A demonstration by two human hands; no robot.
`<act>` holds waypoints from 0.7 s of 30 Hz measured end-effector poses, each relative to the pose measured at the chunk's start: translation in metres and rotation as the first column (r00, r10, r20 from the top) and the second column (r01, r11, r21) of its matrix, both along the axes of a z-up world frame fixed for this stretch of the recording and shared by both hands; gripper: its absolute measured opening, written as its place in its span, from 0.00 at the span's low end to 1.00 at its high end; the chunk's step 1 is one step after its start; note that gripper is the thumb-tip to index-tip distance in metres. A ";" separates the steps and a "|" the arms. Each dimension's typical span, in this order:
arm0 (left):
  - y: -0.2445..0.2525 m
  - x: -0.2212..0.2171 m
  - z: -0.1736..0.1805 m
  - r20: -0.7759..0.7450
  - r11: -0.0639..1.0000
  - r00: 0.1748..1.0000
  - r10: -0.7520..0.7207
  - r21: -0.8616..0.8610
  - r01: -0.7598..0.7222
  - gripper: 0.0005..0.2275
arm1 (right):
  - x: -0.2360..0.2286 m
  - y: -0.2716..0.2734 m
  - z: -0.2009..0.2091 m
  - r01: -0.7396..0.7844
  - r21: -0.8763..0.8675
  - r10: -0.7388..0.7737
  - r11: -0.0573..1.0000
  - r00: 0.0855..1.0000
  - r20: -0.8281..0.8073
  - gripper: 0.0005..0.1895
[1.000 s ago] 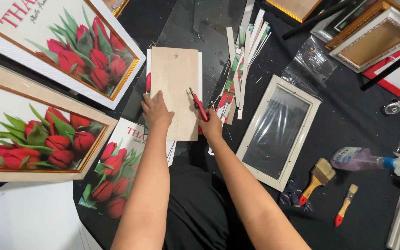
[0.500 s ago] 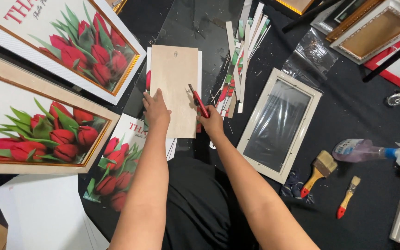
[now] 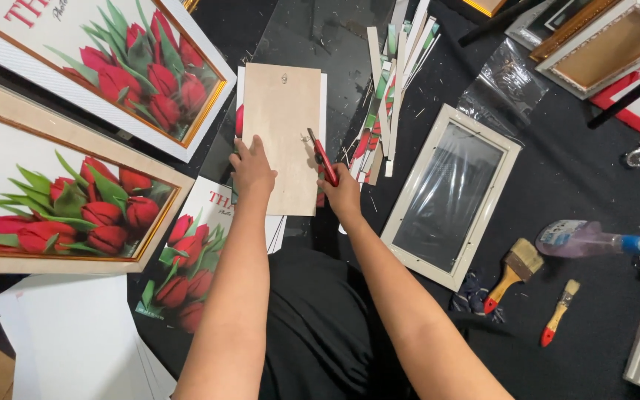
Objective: Cutting thin strips of paper using a utility knife and a wooden board as a straight-edge guide.
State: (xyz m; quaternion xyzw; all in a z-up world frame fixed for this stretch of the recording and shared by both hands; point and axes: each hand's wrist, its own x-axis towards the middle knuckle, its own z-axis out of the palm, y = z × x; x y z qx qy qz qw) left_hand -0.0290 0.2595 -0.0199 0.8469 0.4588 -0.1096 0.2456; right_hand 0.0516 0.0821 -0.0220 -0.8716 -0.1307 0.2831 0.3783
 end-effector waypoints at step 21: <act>-0.002 0.003 0.010 -0.092 0.998 0.995 -0.038 -0.052 0.033 0.48 | 0.004 -0.005 -0.024 0.097 -0.010 -0.097 0.995 0.994 -0.039 0.22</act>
